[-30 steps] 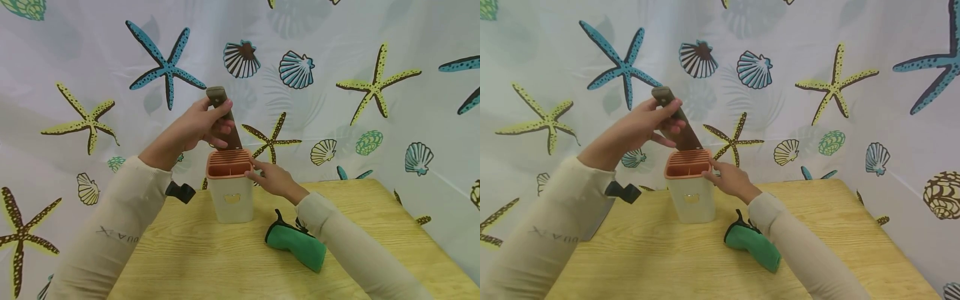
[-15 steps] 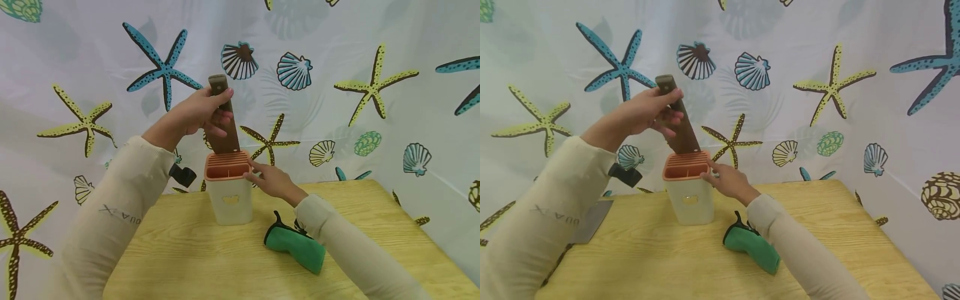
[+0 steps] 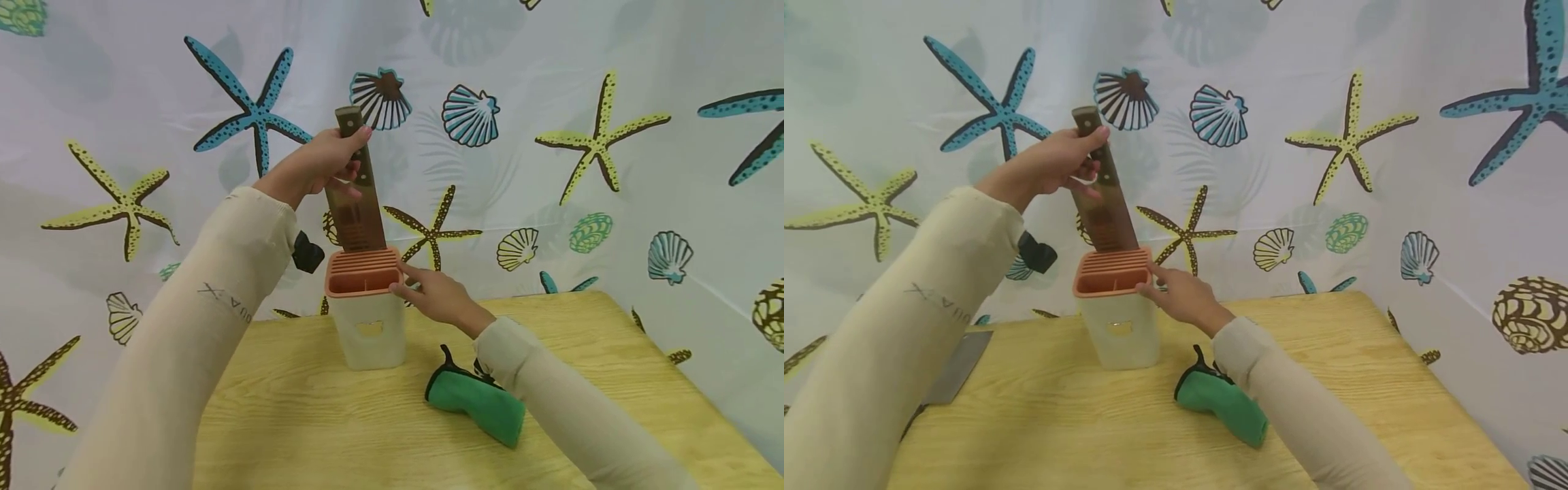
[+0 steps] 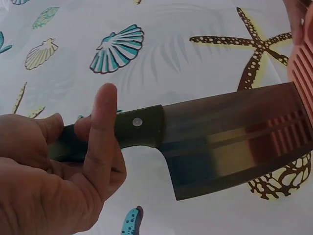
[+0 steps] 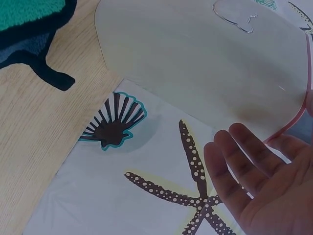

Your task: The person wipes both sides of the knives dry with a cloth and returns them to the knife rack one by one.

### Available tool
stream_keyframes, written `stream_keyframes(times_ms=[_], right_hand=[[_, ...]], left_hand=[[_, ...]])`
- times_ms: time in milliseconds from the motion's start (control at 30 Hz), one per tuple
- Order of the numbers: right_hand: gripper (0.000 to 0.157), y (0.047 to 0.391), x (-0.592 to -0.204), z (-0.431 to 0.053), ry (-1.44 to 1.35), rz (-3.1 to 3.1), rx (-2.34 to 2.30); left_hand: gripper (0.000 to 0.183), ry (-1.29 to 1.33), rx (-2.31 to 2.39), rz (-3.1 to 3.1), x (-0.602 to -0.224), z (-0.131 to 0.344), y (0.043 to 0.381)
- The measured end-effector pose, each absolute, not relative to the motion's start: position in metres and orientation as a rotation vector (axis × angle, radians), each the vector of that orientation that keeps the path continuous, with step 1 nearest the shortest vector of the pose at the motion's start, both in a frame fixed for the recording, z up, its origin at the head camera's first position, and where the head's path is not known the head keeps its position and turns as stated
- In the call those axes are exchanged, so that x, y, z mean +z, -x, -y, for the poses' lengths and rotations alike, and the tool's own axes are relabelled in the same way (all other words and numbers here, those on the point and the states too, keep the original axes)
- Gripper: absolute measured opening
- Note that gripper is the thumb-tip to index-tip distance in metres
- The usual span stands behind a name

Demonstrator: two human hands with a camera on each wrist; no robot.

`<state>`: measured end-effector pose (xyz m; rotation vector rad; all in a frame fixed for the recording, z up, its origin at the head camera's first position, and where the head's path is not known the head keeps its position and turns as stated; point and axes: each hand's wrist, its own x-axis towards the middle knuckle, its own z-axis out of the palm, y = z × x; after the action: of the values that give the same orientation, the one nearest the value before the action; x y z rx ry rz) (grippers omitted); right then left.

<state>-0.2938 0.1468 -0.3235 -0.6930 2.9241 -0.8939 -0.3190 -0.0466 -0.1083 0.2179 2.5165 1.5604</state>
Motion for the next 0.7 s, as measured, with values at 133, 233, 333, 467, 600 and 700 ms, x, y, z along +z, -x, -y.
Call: stream_keyframes(times_ms=[133, 233, 333, 467, 600, 700], right_hand=[[0.068, 0.294, -0.324, -0.147, 0.699, -2.930, -0.891], [0.067, 0.294, -0.325, -0.147, 0.695, -2.933, -0.879], [0.067, 0.294, -0.326, -0.148, 0.687, -2.940, -0.868], [0.067, 0.294, -0.326, -0.148, 0.675, -2.969, -0.838], [0.067, 0.295, -0.324, -0.147, 0.665, -2.978, -0.798], [0.067, 0.296, -0.320, -0.147, 0.684, -2.967, -0.775]], left_hand=[[0.045, -0.239, 1.566, -2.620, -0.119, 0.046, 0.330], [0.044, -0.226, 1.509, -2.698, -0.128, 0.046, 0.340], [0.050, -0.189, 1.380, -2.774, -0.134, 0.047, 0.349], [0.062, -0.148, 1.253, -2.836, -0.141, 0.048, 0.358], [0.066, -0.126, 1.204, -2.866, -0.147, 0.046, 0.363], [0.066, -0.119, 1.165, -2.887, -0.152, 0.043, 0.364]])
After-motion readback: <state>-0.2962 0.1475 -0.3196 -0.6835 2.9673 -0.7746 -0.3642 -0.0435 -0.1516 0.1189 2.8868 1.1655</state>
